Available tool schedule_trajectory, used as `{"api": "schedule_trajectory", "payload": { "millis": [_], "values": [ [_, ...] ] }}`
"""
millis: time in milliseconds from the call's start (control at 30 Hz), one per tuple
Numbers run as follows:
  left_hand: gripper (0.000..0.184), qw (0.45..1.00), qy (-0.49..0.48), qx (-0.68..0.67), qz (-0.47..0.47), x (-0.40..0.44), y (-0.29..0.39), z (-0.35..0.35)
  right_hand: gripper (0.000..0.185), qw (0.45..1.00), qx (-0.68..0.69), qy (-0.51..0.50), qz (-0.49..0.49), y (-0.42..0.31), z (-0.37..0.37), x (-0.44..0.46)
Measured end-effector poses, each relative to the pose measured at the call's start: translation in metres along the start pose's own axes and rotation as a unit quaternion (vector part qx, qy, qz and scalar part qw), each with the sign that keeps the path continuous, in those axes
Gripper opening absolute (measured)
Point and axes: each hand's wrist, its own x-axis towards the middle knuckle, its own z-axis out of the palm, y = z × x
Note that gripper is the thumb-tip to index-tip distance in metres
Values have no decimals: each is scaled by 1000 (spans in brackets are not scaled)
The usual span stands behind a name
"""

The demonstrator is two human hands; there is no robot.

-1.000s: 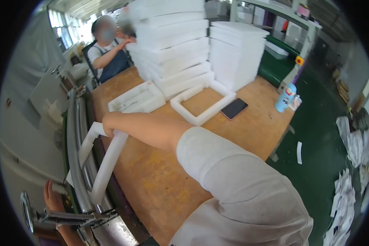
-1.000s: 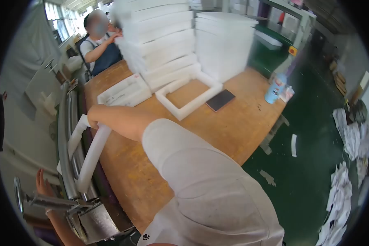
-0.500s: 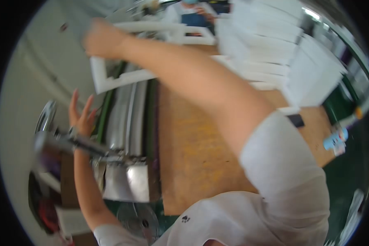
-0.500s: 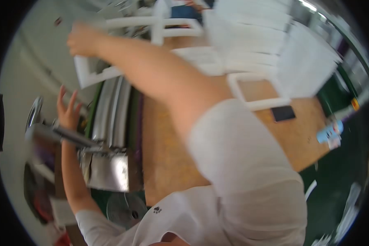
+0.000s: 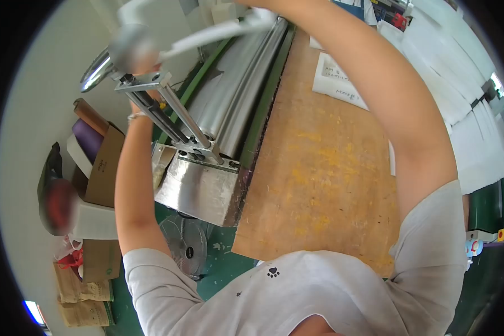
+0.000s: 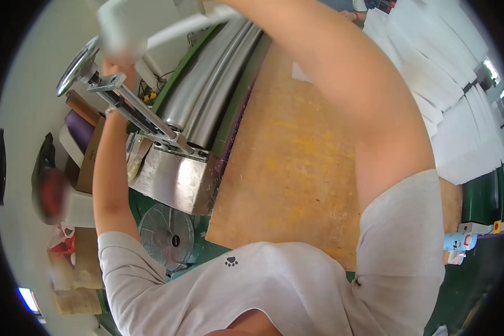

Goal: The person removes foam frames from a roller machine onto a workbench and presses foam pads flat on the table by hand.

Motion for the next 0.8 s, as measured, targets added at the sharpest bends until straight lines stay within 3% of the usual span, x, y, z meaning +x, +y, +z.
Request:
{"api": "schedule_trajectory", "payload": {
  "millis": [33, 100, 167, 200, 267, 300, 367, 500, 533, 600, 633, 667, 700, 767, 800],
  "values": [
    [39, 1000, -1, 0, -6, -4, -19, -11, 36, 996, 20, -55, 66, 3, -11, -7],
    [40, 989, -90, 27, -111, -5, -62, -38, 38, 965, 56, -161, 198, 14, -31, -22],
    [34, 984, -131, 119, -6, -19, -116, -41, 39, 957, 56, -241, 154, 24, -28, -66],
    [34, 984, -131, 121, -4, -29, -117, -38, 39, 957, 56, -240, 155, 23, -28, -85],
    [32, 954, -250, 165, 16, -46, -117, -40, 41, 879, 213, -373, 206, 18, -27, -119],
    [32, 953, -253, 166, 18, -48, -111, -40, 35, 909, 136, -353, 177, 5, -39, -131],
    [34, 944, -313, 107, 1, -56, -96, -34, 30, 929, 58, -334, 147, -12, -49, -155],
    [38, 899, -426, -54, -84, -57, -75, -34, 44, 834, 138, -507, 167, -30, -39, -186],
    [38, 900, -424, -57, -83, -55, -70, -43, 44, 835, 134, -507, 165, -38, -37, -191],
    [38, 933, -286, -200, -89, -50, -63, -70, 52, 849, 162, -471, 178, -55, -30, -204],
    [38, 939, -205, -197, -193, -40, -76, -89, 55, 863, 179, -440, 175, -61, -22, -213],
    [35, 971, -34, -174, -163, -32, -34, -115, 59, 875, 195, -408, 172, -67, -16, -222],
    [33, 958, 51, -170, -224, -23, -6, -152, 59, 876, 192, -408, 171, -73, -12, -225],
    [27, 922, 227, -277, -149, -11, 2, -214, 60, 879, 233, -375, 181, -85, -7, -230],
    [28, 894, 229, -371, -99, -6, 11, -251, 60, 880, 233, -373, 181, -87, -5, -229]
  ]
}}
